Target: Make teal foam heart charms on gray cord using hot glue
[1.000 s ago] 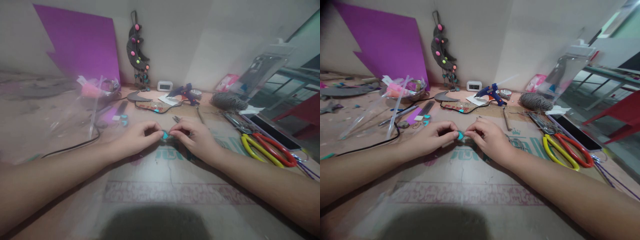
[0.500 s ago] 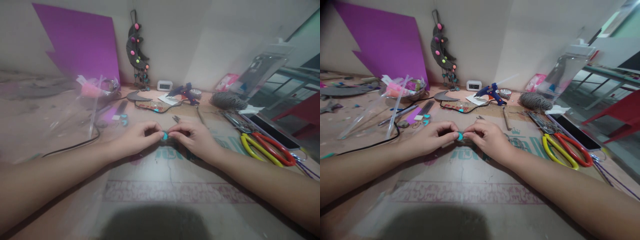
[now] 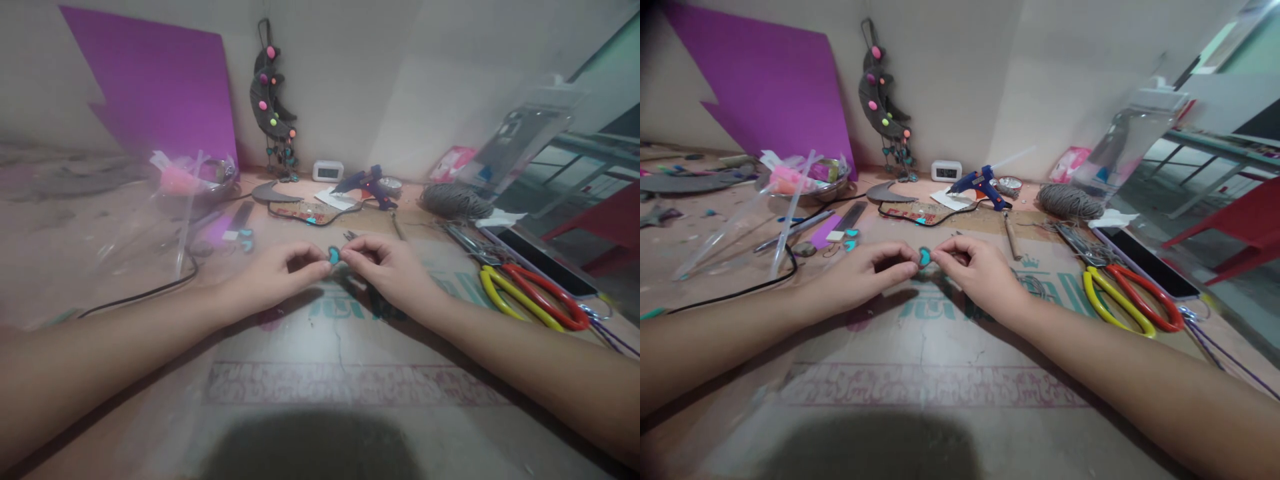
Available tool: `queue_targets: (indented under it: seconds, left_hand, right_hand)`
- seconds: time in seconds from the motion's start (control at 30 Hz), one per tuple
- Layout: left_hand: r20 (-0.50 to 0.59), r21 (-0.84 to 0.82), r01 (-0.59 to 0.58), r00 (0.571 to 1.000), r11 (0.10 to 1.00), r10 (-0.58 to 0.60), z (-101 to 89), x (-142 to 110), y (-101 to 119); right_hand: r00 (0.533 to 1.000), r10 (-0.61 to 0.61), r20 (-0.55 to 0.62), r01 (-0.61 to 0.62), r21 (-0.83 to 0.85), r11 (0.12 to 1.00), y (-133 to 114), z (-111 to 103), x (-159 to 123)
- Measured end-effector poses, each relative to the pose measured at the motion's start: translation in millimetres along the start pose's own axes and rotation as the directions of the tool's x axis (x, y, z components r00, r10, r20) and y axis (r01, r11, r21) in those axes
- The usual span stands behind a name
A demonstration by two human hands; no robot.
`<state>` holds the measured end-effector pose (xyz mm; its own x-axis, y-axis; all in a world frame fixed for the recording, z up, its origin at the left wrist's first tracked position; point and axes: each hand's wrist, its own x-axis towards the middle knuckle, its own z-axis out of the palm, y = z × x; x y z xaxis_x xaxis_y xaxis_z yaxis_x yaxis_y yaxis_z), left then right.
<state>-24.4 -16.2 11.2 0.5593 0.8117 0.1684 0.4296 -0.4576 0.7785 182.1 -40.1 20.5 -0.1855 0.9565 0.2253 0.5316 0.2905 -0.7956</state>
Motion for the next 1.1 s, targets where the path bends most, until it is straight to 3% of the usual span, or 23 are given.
queue_targets:
  seconds: [0.17, 0.23, 0.37, 0.53, 0.83, 1.1]
  left_hand:
    - [-0.033, 0.055, -0.036, 0.999, 0.998, 0.038, 2.3, -1, 4]
    - [-0.098, 0.081, -0.089, 0.991, 0.993, 0.096, 3.1, -1, 3]
    - [-0.207, 0.268, -0.289, 0.914, 0.919, 0.348, 3.7, -1, -3]
    - [-0.088, 0.484, -0.471, 0.813, 0.738, 0.576, 0.2, -3, -8]
    - [-0.068, 0.594, -0.515, 0.733, 0.618, 0.676, -4.2, -4, -7]
    - [-0.064, 0.604, -0.517, 0.727, 0.606, 0.684, -3.8, -3, -10]
  right_hand:
    - [0.998, 0.059, 0.01, -0.06, 0.108, 0.992, -1, 4, 0]
    - [0.996, 0.08, 0.035, -0.084, 0.142, 0.986, 0, 5, 1]
    - [0.984, 0.151, 0.093, -0.171, 0.261, 0.95, 0, 6, 1]
    - [0.966, 0.208, 0.154, -0.25, 0.343, 0.906, -1, 7, 0]
    - [0.969, 0.185, 0.164, -0.23, 0.325, 0.917, -4, 8, 0]
    - [0.968, 0.179, 0.175, -0.229, 0.323, 0.918, -4, 7, -1]
